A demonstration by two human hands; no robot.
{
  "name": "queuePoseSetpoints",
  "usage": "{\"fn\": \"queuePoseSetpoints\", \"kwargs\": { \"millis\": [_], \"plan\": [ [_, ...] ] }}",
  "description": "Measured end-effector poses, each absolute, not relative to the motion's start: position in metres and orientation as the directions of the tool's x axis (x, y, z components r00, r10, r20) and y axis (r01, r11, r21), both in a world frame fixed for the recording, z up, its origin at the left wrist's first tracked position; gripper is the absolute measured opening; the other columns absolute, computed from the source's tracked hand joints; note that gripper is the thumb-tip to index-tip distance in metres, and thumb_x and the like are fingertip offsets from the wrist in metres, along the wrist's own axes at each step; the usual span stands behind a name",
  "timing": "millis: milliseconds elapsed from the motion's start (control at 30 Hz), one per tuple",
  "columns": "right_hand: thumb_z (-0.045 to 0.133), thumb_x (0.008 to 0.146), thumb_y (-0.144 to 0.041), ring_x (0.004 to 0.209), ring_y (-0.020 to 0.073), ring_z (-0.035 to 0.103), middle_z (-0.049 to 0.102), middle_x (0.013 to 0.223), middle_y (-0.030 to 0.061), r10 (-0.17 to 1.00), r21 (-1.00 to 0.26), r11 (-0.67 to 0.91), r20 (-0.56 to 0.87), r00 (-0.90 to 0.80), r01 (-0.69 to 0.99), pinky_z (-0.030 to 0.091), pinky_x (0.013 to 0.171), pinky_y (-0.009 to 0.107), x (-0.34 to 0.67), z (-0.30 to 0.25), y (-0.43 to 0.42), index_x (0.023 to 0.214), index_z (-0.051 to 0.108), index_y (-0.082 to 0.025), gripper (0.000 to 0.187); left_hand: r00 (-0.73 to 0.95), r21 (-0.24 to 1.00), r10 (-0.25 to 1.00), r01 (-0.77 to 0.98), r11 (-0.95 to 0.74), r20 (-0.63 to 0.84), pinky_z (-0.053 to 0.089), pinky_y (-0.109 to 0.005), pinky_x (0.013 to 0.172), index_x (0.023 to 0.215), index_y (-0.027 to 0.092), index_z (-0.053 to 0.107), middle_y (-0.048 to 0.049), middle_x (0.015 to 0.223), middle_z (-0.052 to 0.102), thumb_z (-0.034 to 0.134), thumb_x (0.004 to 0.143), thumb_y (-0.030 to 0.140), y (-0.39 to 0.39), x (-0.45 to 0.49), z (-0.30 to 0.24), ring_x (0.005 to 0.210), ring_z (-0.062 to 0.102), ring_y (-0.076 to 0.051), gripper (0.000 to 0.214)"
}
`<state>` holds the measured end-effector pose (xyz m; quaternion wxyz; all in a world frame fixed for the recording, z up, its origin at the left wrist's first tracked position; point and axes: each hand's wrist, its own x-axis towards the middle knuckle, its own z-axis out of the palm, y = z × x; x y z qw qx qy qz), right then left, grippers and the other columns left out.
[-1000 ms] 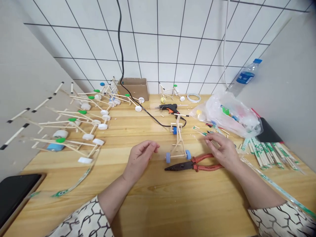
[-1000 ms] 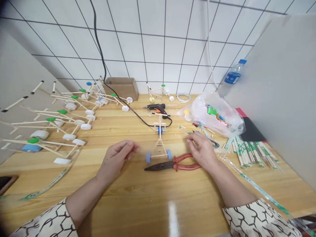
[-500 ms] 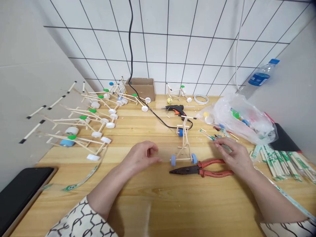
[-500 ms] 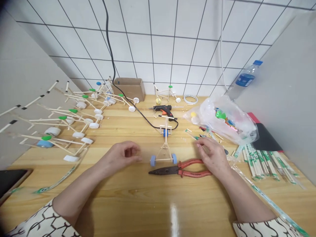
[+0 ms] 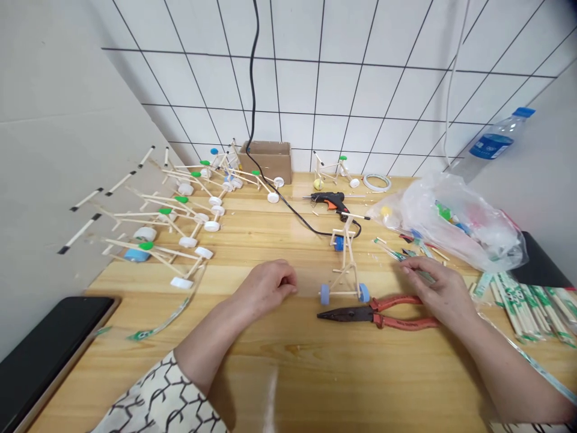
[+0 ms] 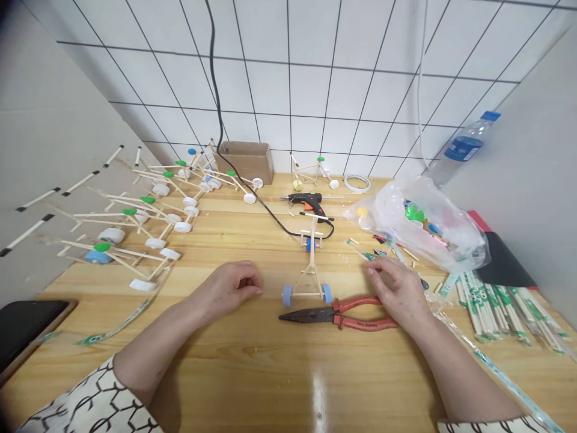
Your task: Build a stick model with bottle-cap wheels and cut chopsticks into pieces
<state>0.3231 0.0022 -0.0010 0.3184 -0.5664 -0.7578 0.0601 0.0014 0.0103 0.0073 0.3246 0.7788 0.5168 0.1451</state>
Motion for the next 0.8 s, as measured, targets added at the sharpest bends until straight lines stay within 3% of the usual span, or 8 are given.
{"fn": "queuePoseSetpoints", "kwargs": {
  "millis": [367, 500, 567, 800],
  "plan": [
    [0.054, 0.075, -0.035, 0.073, 0.0223, 0.064, 0.069, 0.076, 0.001, 0.951, -0.541, 0.168, 0.309, 0.008, 0.824, 0.048, 0.066, 0.031, 0.3238, 0.0032, -0.0011, 0.075, 0.064, -0.025, 0.015, 0.406, 0.614, 0.912, 0.734, -0.29, -0.056, 0.04, -0.025, 0.065, 0.07, 0.017, 0.058, -0.0024, 0.075, 0.059, 0.045, 0.073, 0.006, 0.0088, 0.005, 0.005, 0.071, 0.055, -0.016, 0.017],
    [0.055, 0.073, -0.037, 0.075, 0.0228, 0.065, 0.07, 0.077, 0.0005, 0.957, -0.552, 0.129, 0.287, 0.042, 0.824, 0.048, 0.068, 0.031, 0.3259, 0.0008, 0.0006, 0.075, 0.065, -0.024, 0.016, 0.366, 0.583, 0.927, 0.773, -0.252, -0.084, 0.041, -0.025, 0.063, 0.072, 0.017, 0.057, -0.0019, 0.077, 0.058, 0.057, 0.072, 0.018, 0.0098, 0.0017, 0.0041, 0.07, 0.054, -0.016, 0.002],
    [0.055, 0.073, -0.038, 0.078, 0.0236, 0.064, 0.07, 0.079, 0.0011, 0.959, -0.542, 0.119, 0.279, 0.044, 0.832, 0.048, 0.07, 0.032, 0.3276, -0.0001, 0.0014, 0.077, 0.066, -0.024, 0.018, 0.355, 0.559, 0.927, 0.796, -0.233, -0.119, 0.041, -0.025, 0.06, 0.071, 0.017, 0.058, -0.0012, 0.075, 0.057, 0.062, 0.069, 0.023, 0.0108, 0.0, 0.0055, 0.068, 0.054, -0.016, 0.008],
    [0.055, 0.074, -0.039, 0.078, 0.024, 0.064, 0.07, 0.079, 0.0014, 0.963, -0.541, 0.119, 0.267, 0.036, 0.832, 0.048, 0.072, 0.032, 0.3293, -0.0014, 0.0017, 0.077, 0.065, -0.024, 0.019, 0.403, 0.555, 0.904, 0.789, -0.263, -0.144, 0.039, -0.023, 0.06, 0.064, 0.017, 0.059, 0.0002, 0.071, 0.059, 0.057, 0.073, 0.017, 0.013, -0.0024, 0.0064, 0.066, 0.055, -0.014, 0.009]
  ]
}}
